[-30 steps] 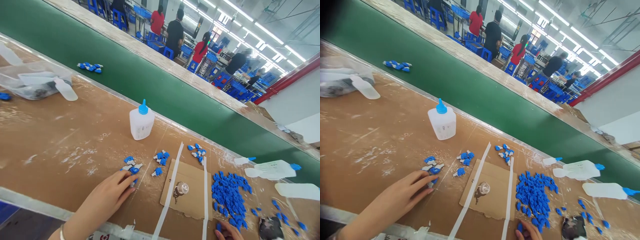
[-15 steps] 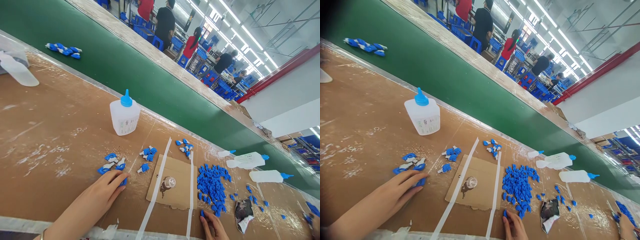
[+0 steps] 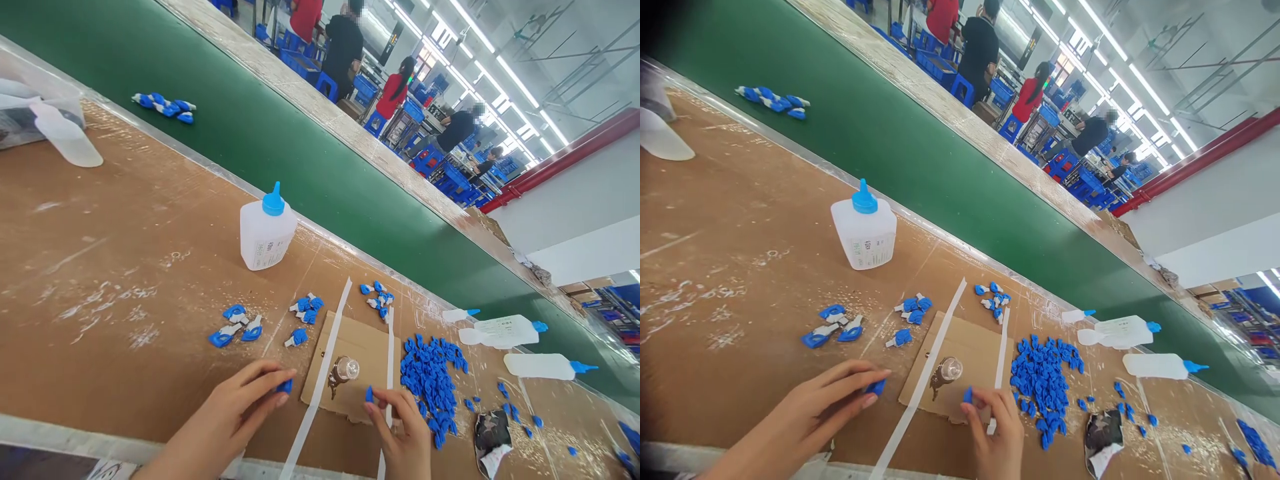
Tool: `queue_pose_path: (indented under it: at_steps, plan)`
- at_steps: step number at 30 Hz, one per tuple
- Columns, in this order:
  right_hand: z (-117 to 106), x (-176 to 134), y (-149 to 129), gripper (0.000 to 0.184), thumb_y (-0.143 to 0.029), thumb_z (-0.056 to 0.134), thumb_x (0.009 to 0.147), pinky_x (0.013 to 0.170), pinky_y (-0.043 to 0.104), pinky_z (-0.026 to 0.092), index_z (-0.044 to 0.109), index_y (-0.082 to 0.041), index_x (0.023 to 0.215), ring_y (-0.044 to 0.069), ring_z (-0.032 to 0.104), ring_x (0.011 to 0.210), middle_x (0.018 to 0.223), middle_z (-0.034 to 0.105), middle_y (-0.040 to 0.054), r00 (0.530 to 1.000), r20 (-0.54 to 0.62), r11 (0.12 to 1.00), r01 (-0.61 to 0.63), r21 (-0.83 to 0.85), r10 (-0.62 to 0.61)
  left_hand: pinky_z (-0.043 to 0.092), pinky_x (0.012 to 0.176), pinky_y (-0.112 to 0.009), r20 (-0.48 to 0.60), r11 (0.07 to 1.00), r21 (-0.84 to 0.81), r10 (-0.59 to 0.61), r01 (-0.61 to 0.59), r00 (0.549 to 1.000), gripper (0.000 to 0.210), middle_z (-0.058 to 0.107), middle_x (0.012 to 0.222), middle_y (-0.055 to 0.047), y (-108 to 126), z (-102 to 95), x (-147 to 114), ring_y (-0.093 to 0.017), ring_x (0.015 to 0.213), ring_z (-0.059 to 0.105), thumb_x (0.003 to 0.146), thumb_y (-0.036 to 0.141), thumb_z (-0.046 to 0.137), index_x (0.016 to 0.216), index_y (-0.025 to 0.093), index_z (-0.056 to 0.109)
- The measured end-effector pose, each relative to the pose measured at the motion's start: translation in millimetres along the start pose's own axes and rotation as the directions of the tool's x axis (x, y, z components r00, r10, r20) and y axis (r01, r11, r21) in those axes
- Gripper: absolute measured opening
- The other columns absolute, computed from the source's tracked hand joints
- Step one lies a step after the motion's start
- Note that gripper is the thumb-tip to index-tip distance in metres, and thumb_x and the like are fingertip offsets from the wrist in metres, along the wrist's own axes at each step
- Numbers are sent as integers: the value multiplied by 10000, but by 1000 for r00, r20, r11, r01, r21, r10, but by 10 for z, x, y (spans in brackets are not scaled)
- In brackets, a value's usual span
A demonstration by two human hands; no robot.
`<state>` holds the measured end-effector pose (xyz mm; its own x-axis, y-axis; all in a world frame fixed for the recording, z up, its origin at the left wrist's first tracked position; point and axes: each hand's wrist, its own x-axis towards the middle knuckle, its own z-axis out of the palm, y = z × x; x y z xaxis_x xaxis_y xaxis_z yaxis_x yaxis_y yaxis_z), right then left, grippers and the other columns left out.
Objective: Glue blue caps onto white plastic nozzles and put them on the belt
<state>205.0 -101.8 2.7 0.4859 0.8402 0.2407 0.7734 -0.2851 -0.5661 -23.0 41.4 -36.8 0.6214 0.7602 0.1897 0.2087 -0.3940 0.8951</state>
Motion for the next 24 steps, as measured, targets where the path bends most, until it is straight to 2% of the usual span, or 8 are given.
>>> queue_pose_path:
  at_steps: [4,9,12,14,17,20,22,24]
  plan:
    - [153,328,-262,411,-612,548,832,599,263,479,719,-246,753,183,619,643,650,653,19,996,83,996,51,-78,-45,545,663,-146,121,982,-159,-84,103,989,273,713,957,-20,70,99,-52,-143,807,689,892,320,491,1082,300,686]
    - [197,478,-260,532,-709,466,806,614,291,459,717,-249,715,209,617,660,644,662,28,982,185,987,61,-149,-33,544,679,-154,151,962,-239,-98,133,984,270,706,944,-17,72,96,-60,-139,816,678,874,292,514,1076,314,691]
    - [145,492,-229,498,-694,502,801,638,306,452,725,-256,719,216,607,666,647,663,27,976,216,987,55,-150,-22,549,669,-176,170,924,-319,-164,211,972,256,701,933,-30,89,97,-23,-149,801,675,860,334,525,1028,291,713]
    - [94,465,-196,409,-636,585,789,647,301,455,733,-259,729,208,604,665,648,659,23,977,214,996,14,-90,6,562,681,-218,195,848,-435,-238,301,952,280,703,910,-44,124,134,21,-166,785,671,842,410,548,1000,257,720]
    - [60,322,-122,312,-558,692,739,616,273,475,740,-250,760,191,609,660,685,679,29,976,171,968,-164,189,132,573,676,-276,300,601,-651,-358,464,884,459,710,857,-58,216,259,107,-201,776,673,756,591,614,985,204,707]
    - [137,65,-57,295,-517,771,673,578,242,490,744,-242,774,162,615,621,684,702,29,932,218,729,-362,581,290,565,663,-289,414,354,-761,-381,544,827,591,716,828,-68,333,449,174,-225,789,680,638,678,684,944,172,702]
    - [223,-112,-56,296,-495,821,619,587,230,490,743,-246,760,140,609,600,649,693,11,893,235,511,-417,751,384,554,656,-280,443,300,-779,-359,551,822,585,717,787,-67,399,587,186,-202,744,667,618,667,711,904,156,713]
    - [290,-243,-95,313,-486,850,579,602,225,487,739,-247,747,129,606,597,641,689,2,862,200,392,-404,827,466,543,648,-267,456,287,-778,-354,559,817,571,715,774,-63,440,706,171,-172,707,641,621,648,724,899,149,723]
